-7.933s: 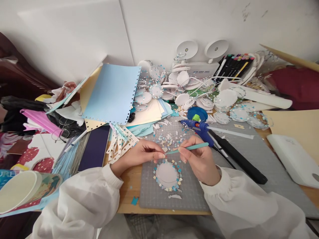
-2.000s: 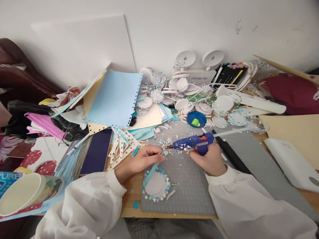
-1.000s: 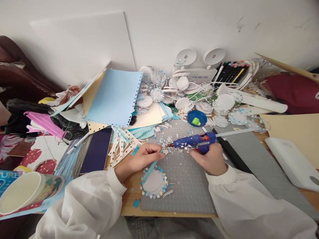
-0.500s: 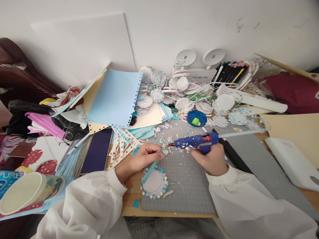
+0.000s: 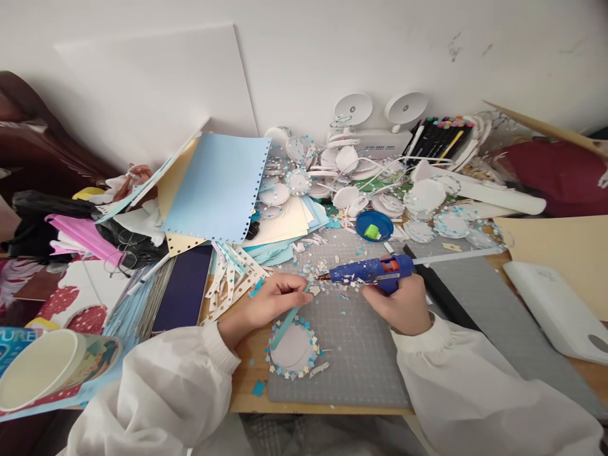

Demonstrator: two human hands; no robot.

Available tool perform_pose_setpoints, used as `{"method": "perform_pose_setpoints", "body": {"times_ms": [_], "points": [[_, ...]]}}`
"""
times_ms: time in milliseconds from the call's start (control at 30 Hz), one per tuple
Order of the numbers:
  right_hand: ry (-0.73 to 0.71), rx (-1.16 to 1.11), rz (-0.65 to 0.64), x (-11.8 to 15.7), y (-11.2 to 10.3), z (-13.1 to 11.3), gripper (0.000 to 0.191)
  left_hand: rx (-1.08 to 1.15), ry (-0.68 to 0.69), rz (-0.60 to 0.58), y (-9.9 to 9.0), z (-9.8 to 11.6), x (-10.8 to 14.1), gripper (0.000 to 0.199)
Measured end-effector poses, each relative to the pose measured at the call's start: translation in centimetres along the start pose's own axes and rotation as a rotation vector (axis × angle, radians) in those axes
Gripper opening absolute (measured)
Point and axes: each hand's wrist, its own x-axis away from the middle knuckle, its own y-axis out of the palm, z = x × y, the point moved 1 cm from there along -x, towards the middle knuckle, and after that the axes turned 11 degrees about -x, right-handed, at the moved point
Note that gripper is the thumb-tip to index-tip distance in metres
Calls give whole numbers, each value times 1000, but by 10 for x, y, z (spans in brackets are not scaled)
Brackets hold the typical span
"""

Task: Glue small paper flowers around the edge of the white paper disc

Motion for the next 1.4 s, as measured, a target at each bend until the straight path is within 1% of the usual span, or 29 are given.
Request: {"method": "perform_pose_setpoints", "body": {"times_ms": [200, 267, 467, 633, 800, 900, 1033, 1133, 1300, 1400], "points": [[-69, 6, 6, 1, 0, 1, 19, -9, -4, -2, 1, 1, 0, 51], [-78, 12, 12, 1, 0, 1, 18, -8, -2, 3, 1, 2, -1, 53], [-84, 1, -15, 0, -1, 1, 15, -16, -19, -4, 1, 2, 0, 50], [-79, -6, 18, 1, 0, 1, 15, -12, -8, -8, 0, 0, 0, 48], [-113, 14, 12, 1, 1, 1, 22, -15, -7, -5, 0, 2, 0, 47], [-135, 22, 13, 1, 1, 2, 22, -9, -20, -13, 0, 2, 0, 47], [-159, 52, 34, 2, 1, 4, 21, -6, -13, -8, 1, 1, -1, 46], [-161, 68, 63, 2, 2, 5, 14, 1, -10, -6, 1, 1, -1, 46], [-126, 70, 105, 2, 1, 5, 13, 14, -13, -10, 0, 0, 0, 46], [-88, 87, 158, 2, 1, 7, 11, 35, -24, -17, -1, -3, 1, 46]]}}
